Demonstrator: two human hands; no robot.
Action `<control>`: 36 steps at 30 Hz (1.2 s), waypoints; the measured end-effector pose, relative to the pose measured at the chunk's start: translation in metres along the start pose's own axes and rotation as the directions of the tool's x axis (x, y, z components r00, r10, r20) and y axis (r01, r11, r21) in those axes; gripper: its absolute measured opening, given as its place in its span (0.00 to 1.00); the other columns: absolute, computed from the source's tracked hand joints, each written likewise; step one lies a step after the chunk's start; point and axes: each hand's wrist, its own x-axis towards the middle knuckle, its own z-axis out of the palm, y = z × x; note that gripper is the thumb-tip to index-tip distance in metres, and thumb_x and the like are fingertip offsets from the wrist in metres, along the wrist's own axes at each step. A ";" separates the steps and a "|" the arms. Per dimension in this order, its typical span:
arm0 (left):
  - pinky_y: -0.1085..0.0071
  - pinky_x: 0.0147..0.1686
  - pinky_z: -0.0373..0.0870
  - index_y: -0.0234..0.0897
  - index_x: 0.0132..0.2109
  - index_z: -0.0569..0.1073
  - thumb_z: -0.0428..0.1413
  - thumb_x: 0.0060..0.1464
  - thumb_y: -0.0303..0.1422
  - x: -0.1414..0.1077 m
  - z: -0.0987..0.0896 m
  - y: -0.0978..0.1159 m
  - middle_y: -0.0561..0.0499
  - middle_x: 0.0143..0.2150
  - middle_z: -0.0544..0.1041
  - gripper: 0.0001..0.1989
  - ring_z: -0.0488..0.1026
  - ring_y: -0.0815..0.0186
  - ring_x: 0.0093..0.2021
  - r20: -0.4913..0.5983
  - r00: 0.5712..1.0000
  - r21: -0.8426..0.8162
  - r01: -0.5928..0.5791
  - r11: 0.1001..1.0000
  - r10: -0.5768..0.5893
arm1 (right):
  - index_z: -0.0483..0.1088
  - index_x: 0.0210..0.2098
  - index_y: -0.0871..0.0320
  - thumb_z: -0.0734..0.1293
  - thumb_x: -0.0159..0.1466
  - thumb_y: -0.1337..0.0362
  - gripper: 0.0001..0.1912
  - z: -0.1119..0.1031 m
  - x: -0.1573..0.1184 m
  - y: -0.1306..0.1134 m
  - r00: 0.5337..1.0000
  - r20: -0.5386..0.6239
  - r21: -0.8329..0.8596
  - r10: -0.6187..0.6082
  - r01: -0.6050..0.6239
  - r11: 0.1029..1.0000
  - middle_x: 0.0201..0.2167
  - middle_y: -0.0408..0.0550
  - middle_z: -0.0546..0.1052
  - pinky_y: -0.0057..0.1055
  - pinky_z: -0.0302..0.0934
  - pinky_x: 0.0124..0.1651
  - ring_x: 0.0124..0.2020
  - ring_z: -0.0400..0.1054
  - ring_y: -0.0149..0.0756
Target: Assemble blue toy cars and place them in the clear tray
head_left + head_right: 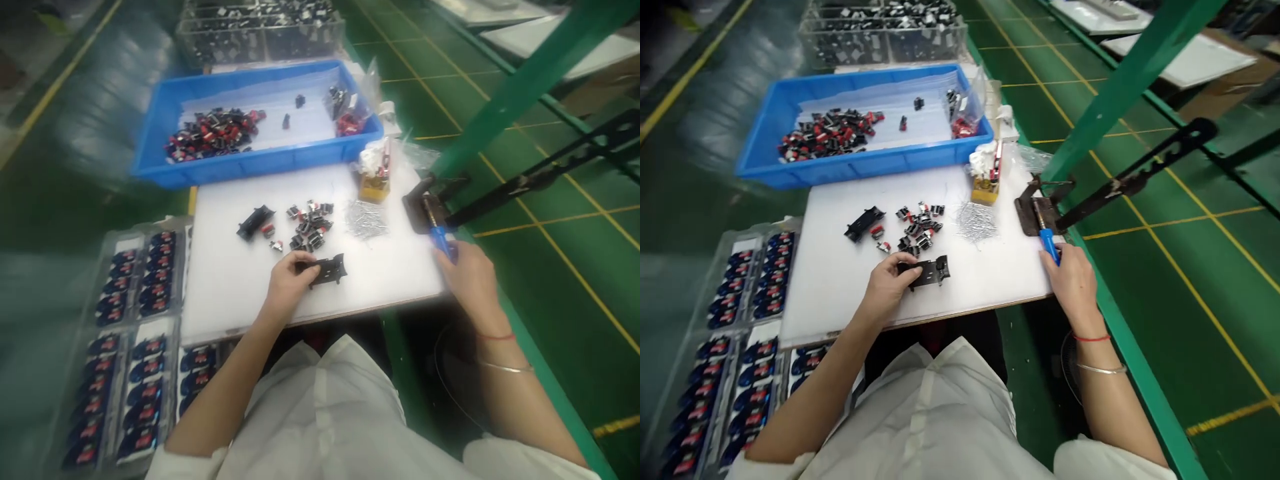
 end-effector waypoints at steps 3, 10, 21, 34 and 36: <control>0.74 0.29 0.69 0.37 0.34 0.75 0.63 0.44 0.32 0.001 -0.001 -0.005 0.54 0.31 0.75 0.08 0.72 0.69 0.32 0.004 1.000 -0.062 0.009 0.998 -0.009 | 0.73 0.38 0.58 0.58 0.66 0.48 0.22 -0.011 -0.002 0.000 0.997 0.066 -0.014 -0.040 0.041 0.999 0.31 0.60 0.76 0.43 0.61 0.36 0.35 0.71 0.54; 0.75 0.32 0.68 0.37 0.36 0.76 0.63 0.46 0.32 -0.001 0.001 -0.011 0.54 0.33 0.75 0.08 0.72 0.69 0.34 0.017 1.000 -0.119 -0.016 0.993 0.019 | 0.67 0.34 0.50 0.63 0.58 0.46 0.16 -0.058 -0.047 -0.025 0.948 0.188 0.104 0.257 -0.279 0.955 0.26 0.54 0.76 0.42 0.61 0.29 0.27 0.71 0.50; 0.73 0.34 0.71 0.37 0.45 0.75 0.61 0.48 0.31 -0.004 0.002 -0.017 0.49 0.42 0.77 0.14 0.74 0.66 0.38 0.005 0.997 -0.059 -0.079 0.995 0.079 | 0.79 0.38 0.52 0.63 0.66 0.43 0.22 -0.060 -0.088 -0.085 0.946 0.248 0.374 -0.209 0.106 0.921 0.34 0.50 0.82 0.39 0.70 0.33 0.33 0.77 0.50; 0.73 0.35 0.71 0.38 0.43 0.74 0.62 0.47 0.30 -0.002 0.002 -0.021 0.49 0.41 0.77 0.13 0.75 0.66 0.39 0.011 0.996 -0.069 -0.083 0.994 0.084 | 0.80 0.41 0.53 0.60 0.69 0.42 0.25 -0.050 -0.089 -0.099 0.922 0.246 0.344 -0.301 0.207 0.916 0.34 0.51 0.82 0.39 0.72 0.33 0.32 0.78 0.51; 0.73 0.34 0.71 0.38 0.43 0.74 0.62 0.47 0.30 -0.002 0.002 -0.020 0.49 0.41 0.77 0.13 0.75 0.66 0.39 0.016 0.996 -0.071 -0.083 0.994 0.084 | 0.80 0.41 0.54 0.60 0.69 0.43 0.26 -0.051 -0.088 -0.099 0.919 0.251 0.339 -0.305 0.211 0.917 0.34 0.51 0.82 0.39 0.72 0.33 0.32 0.78 0.50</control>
